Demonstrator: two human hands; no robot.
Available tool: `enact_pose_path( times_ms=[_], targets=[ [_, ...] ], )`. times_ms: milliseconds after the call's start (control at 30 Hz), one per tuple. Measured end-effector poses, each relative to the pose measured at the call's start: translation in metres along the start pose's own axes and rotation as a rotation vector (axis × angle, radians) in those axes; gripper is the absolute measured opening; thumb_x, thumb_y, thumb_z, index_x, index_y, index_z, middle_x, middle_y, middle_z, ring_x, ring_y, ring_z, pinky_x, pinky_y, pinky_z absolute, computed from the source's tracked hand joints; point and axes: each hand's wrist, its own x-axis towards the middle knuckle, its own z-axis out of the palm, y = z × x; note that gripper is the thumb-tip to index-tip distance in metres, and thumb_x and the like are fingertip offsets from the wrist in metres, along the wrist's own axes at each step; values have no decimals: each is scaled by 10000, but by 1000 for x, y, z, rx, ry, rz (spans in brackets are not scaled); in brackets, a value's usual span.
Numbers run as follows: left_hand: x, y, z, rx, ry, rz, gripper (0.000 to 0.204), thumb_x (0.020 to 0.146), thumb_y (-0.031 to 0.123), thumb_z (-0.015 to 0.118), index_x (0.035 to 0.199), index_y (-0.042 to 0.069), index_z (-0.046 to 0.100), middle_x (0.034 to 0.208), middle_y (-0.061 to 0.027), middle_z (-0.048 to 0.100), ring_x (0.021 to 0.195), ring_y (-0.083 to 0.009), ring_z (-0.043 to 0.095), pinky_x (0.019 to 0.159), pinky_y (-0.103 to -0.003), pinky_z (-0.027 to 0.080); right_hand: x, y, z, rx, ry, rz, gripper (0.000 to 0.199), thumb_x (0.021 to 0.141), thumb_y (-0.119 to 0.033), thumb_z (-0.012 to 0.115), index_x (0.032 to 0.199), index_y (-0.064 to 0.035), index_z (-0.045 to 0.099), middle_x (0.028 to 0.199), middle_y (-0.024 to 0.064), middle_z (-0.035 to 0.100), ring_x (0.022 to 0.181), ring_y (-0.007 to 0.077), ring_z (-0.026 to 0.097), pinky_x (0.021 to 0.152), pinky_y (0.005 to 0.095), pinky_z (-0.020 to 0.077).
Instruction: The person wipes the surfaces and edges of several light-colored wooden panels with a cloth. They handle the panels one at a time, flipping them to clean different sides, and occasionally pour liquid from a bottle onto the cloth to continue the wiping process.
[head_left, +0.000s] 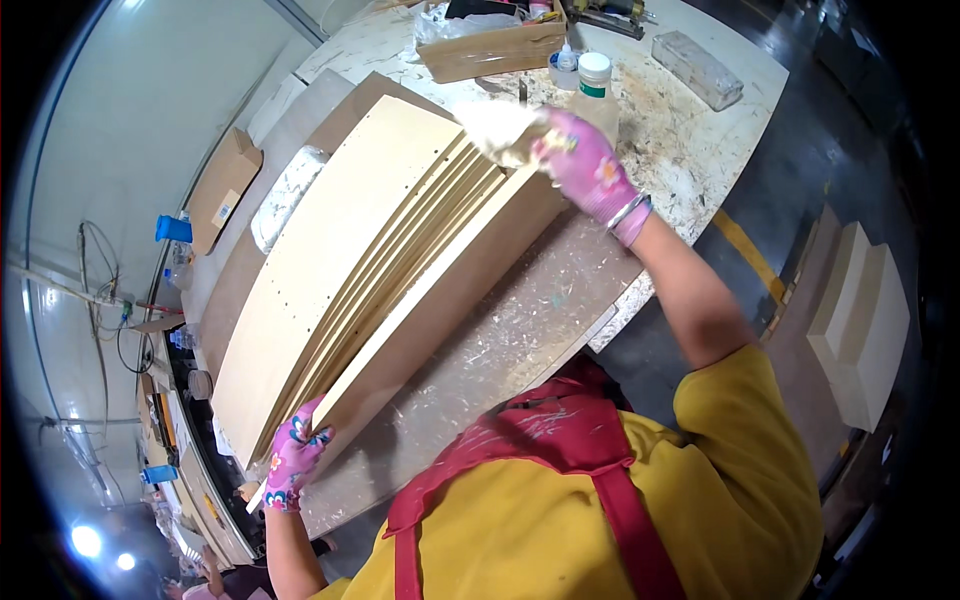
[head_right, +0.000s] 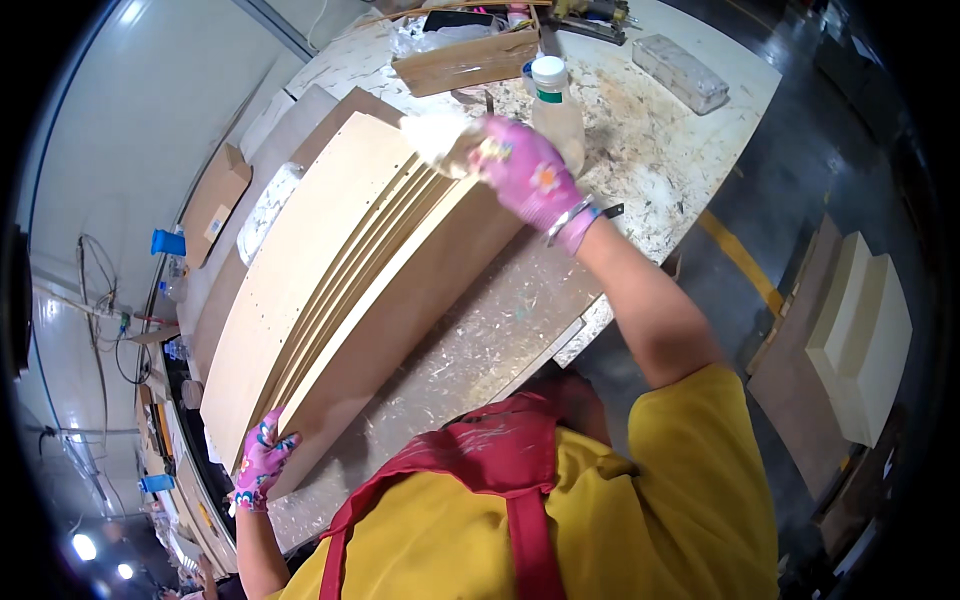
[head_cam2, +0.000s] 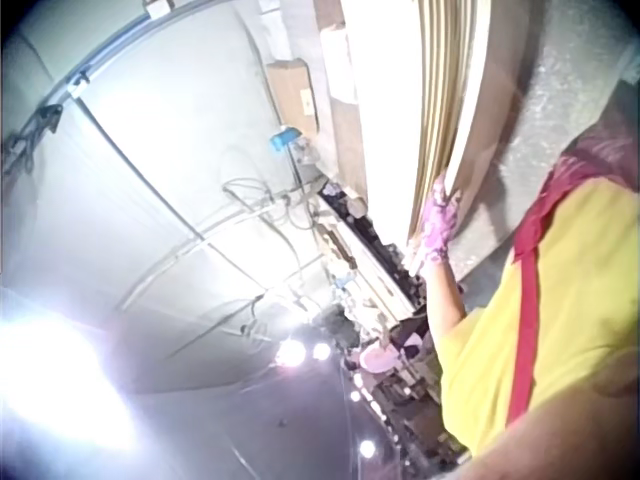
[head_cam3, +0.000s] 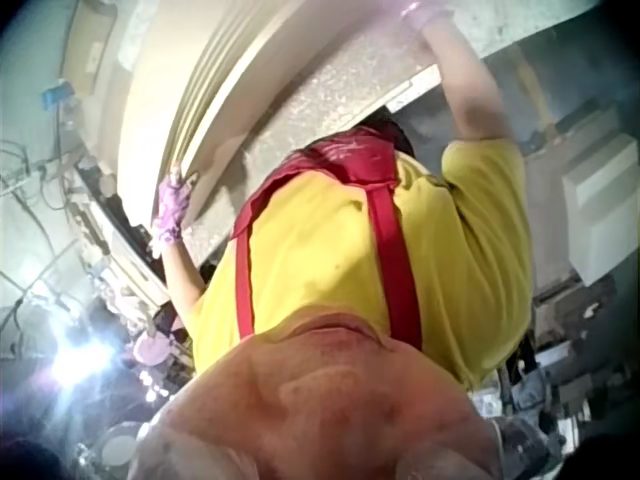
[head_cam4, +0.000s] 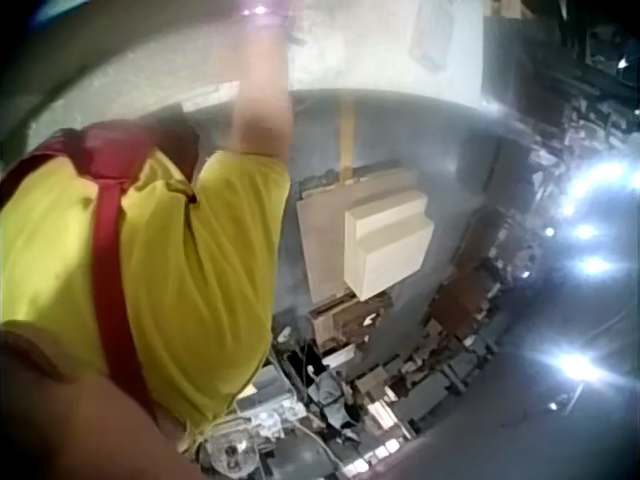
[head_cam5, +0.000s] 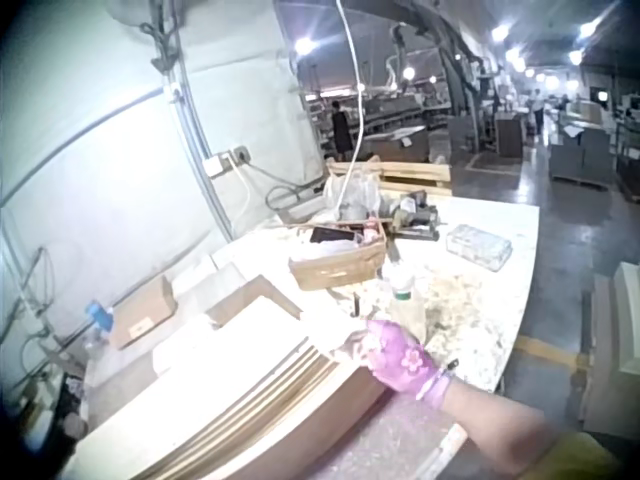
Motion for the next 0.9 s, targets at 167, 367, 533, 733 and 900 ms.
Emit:
enact_pose_path(
  times_ms=[167, 367, 533, 733, 900],
  targets=[
    [-6, 7, -3, 43, -2, 15, 453, 820, 105, 658, 1254, 87, 530, 1021, -160, 651, 930, -251, 626, 818, -321, 474, 11, 15, -35, 555, 169, 379, 396, 849, -264, 641, 1146, -12, 567, 1038, 87, 638, 971, 192, 603, 871, 331, 483],
    [21, 81, 11, 274, -26, -17, 426, 828, 254, 663, 1204, 89, 552, 974, -185, 658, 915, -336, 638, 785, -393, 499, -18, -31, 21, -414, -58, -330, 365, 835, -263, 609, 1134, -55, 582, 1012, 134, 593, 894, 236, 620, 789, 351, 515],
    [22, 75, 17, 261, 9, 150, 384, 828, 238, 651, 1171, 88, 564, 938, -180, 660, 887, -354, 634, 753, -399, 506, -1, 12, -14, -18, 157, 309, 415, 859, -117, 598, 1240, 18, 507, 1050, 119, 630, 945, 205, 614, 804, 281, 509],
    [6, 59, 21, 211, 30, 220, 400, 790, 176, 687, 1164, 77, 584, 787, -182, 639, 752, -340, 635, 674, -383, 490, 33, -7, -94, 58, 444, 19, 532, 882, -375, 594, 1279, -37, 491, 1052, 120, 632, 887, 178, 631, 723, 270, 524],
    [13, 82, 6, 200, -139, 142, 421, 781, 133, 663, 1191, 84, 580, 880, -177, 653, 803, -299, 650, 738, -360, 493, 81, 16, -73, -571, -3, 5, 565, 841, -422, 620, 1306, -126, 495, 1109, 156, 598, 983, 272, 600, 873, 353, 483]
  ],
)
